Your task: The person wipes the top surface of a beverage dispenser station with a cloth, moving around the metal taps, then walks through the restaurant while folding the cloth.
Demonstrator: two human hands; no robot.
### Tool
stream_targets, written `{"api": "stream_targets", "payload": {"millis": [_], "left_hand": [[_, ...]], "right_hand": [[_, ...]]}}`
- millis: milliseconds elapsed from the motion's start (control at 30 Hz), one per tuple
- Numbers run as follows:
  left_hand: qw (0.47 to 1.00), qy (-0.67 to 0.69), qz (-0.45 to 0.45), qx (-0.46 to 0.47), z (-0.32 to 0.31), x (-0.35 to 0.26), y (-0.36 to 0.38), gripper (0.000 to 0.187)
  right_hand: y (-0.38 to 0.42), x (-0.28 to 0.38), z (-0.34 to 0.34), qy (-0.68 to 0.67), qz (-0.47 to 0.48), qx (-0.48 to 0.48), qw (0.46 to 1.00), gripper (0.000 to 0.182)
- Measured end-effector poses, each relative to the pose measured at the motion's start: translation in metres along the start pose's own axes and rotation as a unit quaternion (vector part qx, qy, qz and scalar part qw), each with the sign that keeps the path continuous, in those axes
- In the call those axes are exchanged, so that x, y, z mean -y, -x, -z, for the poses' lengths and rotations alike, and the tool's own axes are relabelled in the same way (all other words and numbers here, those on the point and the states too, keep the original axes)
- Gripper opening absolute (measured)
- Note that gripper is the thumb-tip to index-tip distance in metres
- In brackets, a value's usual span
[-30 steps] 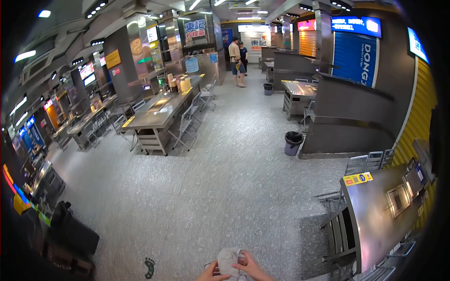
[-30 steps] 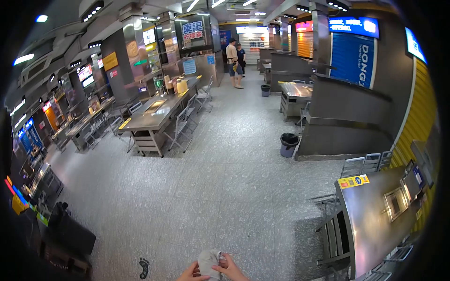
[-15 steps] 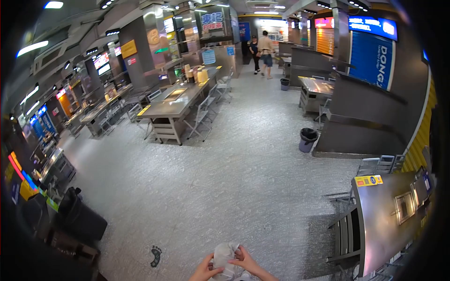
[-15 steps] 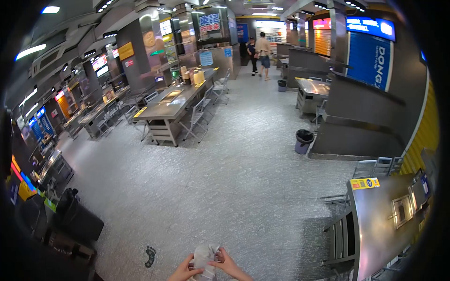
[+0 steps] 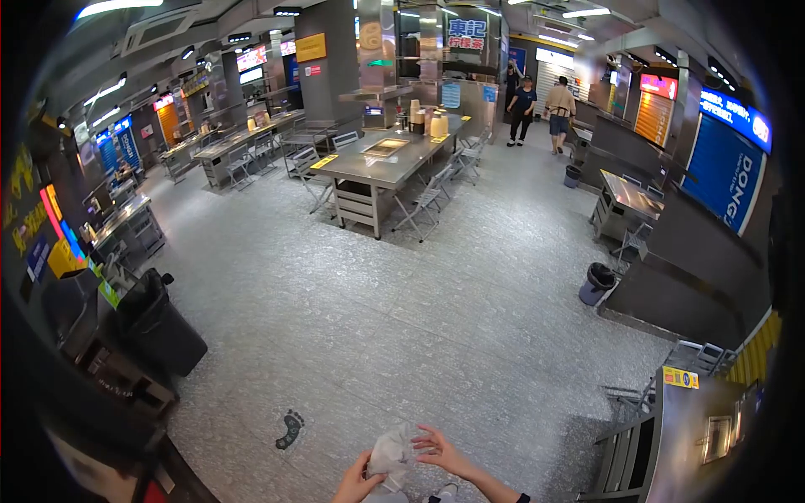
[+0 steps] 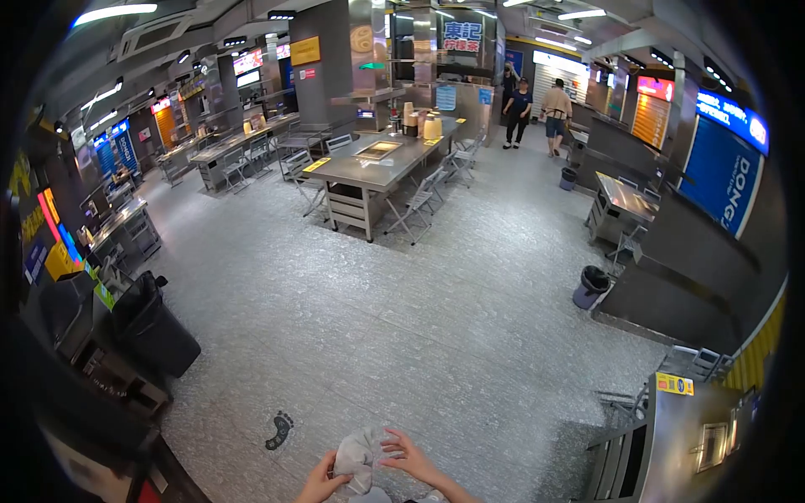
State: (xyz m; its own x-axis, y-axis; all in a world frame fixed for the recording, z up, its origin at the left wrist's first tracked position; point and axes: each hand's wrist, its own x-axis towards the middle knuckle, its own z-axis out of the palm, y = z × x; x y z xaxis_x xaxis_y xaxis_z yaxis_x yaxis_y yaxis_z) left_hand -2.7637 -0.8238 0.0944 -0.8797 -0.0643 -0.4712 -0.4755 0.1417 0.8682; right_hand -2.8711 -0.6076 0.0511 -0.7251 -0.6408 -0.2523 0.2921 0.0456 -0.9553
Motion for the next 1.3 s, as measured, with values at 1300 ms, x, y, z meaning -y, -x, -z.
{"api": "stream_targets", "payload": {"millis": [1300], "left_hand": [[0.903, -0.23, -0.068, -0.358, 0.425, 0.057, -0.085, 0.081]], "right_hand": [[-0.473, 0.093, -0.358, 0.266, 0.092, 0.479, 0.831, 0.052]]}}
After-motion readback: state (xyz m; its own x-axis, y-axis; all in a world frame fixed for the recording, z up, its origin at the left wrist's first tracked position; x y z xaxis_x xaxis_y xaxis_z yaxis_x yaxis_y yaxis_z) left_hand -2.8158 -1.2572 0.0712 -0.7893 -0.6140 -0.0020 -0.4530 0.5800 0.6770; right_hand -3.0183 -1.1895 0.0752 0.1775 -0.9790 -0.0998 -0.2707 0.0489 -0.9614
